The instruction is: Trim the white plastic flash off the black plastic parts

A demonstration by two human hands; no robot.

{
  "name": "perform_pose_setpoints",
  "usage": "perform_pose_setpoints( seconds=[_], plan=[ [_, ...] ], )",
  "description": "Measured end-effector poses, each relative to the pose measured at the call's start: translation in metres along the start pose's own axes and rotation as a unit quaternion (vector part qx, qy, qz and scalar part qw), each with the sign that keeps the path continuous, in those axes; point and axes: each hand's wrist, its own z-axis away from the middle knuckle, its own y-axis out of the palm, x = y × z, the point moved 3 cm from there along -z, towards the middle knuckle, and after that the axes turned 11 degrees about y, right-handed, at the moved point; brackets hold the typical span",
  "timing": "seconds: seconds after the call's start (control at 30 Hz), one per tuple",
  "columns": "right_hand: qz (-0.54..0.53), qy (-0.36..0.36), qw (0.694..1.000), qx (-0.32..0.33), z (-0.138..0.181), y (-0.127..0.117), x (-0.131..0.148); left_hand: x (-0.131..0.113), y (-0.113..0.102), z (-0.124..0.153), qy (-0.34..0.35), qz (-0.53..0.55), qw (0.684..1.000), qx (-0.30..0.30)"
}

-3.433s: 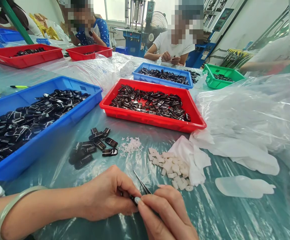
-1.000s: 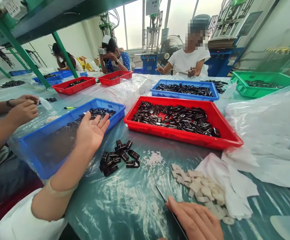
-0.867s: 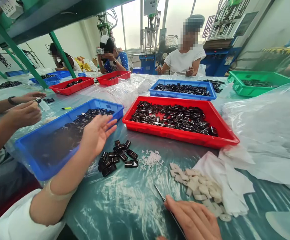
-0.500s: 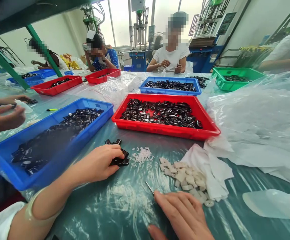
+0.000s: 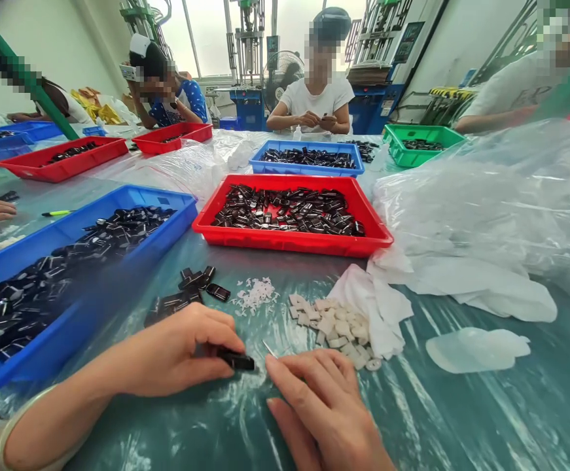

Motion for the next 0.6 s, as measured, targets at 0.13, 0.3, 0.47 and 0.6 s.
perform_pose_setpoints(
  seconds=[0.13,0.3,0.47,0.6],
  plan=[
    [-0.049,-0.017,0.998,0.029,-0.003,0.001,0.003,0.002,0.016,-0.003,-0.046,0.150,0.987,0.019],
    [-0.068,0.003,0.996,0.050,-0.004,0.002,0.003,0.010,0.025,-0.007,-0.123,0.356,0.925,-0.053],
    [-0.088,0.025,0.995,0.051,-0.002,0.004,0.002,0.014,0.034,-0.014,-0.156,0.485,0.857,-0.081],
    [-0.097,0.029,0.993,0.054,-0.001,0.005,0.002,0.017,0.041,-0.016,-0.162,0.498,0.848,-0.079]
  ],
)
